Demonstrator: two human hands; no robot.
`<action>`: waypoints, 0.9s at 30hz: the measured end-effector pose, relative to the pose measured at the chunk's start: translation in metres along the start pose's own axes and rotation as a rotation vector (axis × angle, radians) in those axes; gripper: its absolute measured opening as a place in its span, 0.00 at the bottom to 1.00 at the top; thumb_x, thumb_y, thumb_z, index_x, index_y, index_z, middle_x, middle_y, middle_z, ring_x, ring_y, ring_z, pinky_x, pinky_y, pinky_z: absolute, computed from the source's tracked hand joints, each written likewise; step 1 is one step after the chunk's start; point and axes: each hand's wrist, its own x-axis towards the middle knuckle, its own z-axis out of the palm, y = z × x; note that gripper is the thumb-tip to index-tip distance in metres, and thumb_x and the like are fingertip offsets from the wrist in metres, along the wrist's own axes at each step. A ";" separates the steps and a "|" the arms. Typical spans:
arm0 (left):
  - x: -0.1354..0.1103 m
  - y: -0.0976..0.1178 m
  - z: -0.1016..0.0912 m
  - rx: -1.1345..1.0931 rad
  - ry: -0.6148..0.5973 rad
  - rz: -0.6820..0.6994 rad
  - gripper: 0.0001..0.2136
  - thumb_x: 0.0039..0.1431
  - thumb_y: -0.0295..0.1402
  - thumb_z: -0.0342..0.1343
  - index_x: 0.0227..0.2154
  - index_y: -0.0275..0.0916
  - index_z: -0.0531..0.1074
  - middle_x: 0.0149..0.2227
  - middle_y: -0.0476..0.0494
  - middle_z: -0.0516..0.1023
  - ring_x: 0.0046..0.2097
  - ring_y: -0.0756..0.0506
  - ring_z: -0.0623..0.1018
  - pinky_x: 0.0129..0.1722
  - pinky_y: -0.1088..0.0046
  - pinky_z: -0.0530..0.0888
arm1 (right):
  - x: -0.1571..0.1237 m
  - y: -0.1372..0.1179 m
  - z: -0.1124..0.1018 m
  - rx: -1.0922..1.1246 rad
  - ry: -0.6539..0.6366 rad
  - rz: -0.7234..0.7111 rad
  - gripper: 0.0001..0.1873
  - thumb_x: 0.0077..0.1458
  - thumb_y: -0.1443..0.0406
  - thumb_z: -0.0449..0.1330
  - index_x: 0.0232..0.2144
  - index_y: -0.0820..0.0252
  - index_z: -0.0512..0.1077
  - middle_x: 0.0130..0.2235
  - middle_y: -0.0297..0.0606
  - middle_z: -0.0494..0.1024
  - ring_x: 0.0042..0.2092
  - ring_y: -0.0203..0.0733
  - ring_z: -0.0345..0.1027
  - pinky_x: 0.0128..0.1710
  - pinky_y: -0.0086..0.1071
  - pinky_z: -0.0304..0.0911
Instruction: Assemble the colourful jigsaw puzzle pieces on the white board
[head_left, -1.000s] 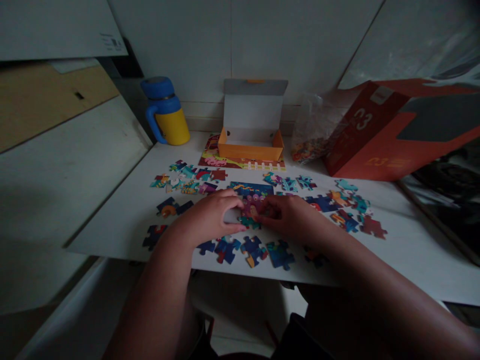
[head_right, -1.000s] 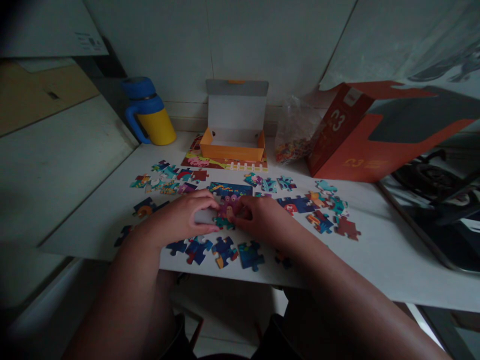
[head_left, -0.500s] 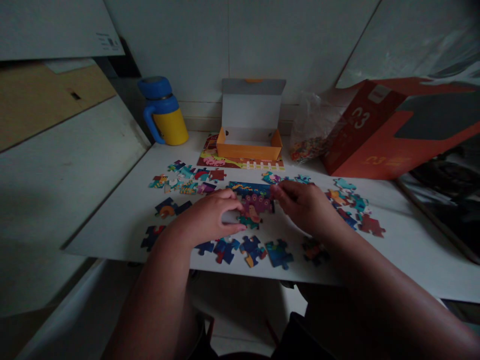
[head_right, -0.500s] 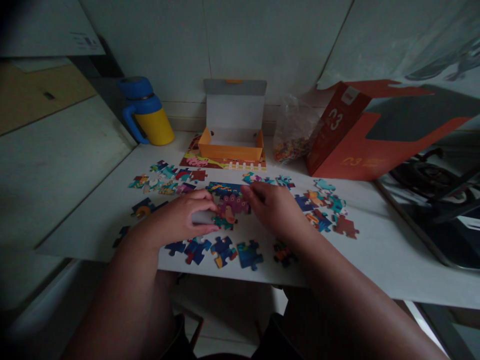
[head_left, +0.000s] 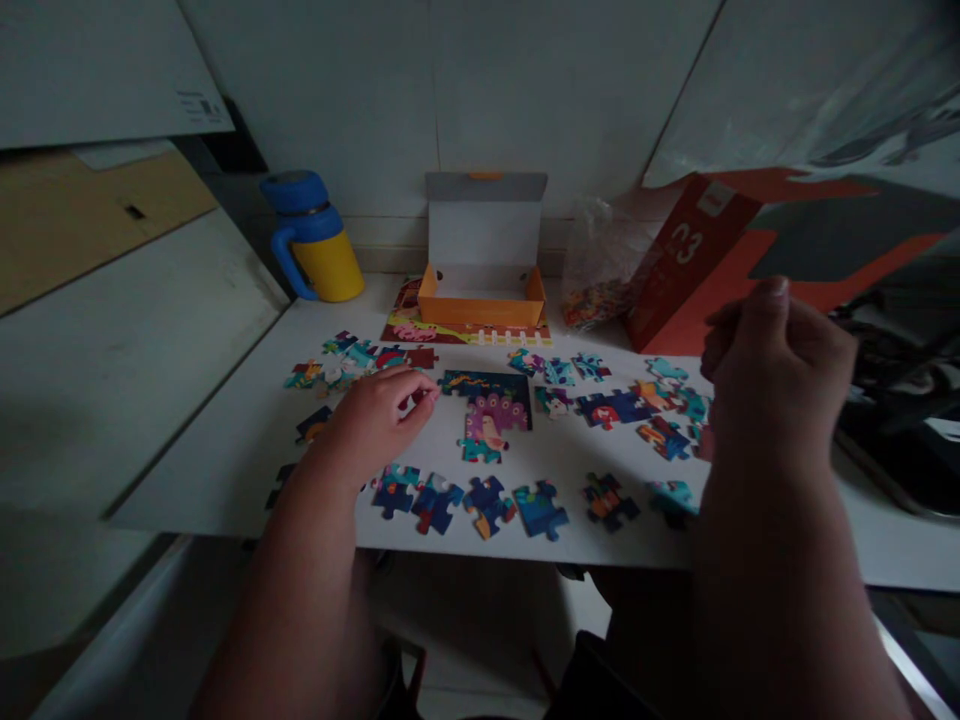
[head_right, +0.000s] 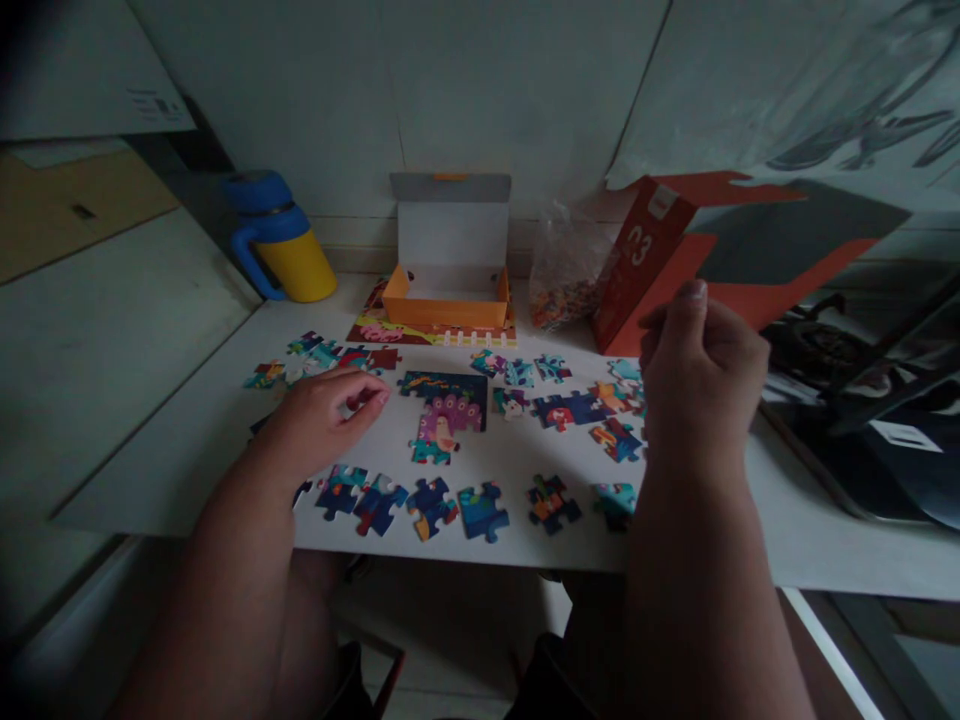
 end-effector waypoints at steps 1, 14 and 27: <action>0.000 0.000 0.001 -0.001 -0.002 0.000 0.07 0.70 0.32 0.55 0.40 0.41 0.79 0.40 0.47 0.83 0.39 0.45 0.80 0.41 0.68 0.74 | 0.003 0.001 -0.003 0.034 0.036 -0.004 0.27 0.70 0.49 0.57 0.25 0.59 0.74 0.19 0.31 0.66 0.18 0.32 0.56 0.16 0.32 0.46; 0.001 0.002 0.006 0.059 -0.087 -0.030 0.08 0.69 0.34 0.55 0.39 0.42 0.79 0.37 0.48 0.85 0.34 0.46 0.81 0.37 0.70 0.73 | 0.003 0.003 -0.024 0.238 0.112 0.095 0.26 0.71 0.53 0.55 0.22 0.56 0.70 0.17 0.29 0.63 0.16 0.33 0.50 0.15 0.34 0.41; -0.002 0.003 0.005 0.101 -0.078 -0.030 0.08 0.69 0.35 0.55 0.40 0.42 0.80 0.35 0.48 0.85 0.33 0.46 0.80 0.34 0.70 0.72 | -0.008 0.008 -0.025 0.199 0.019 0.139 0.23 0.67 0.52 0.61 0.23 0.56 0.70 0.19 0.28 0.61 0.19 0.33 0.50 0.18 0.34 0.41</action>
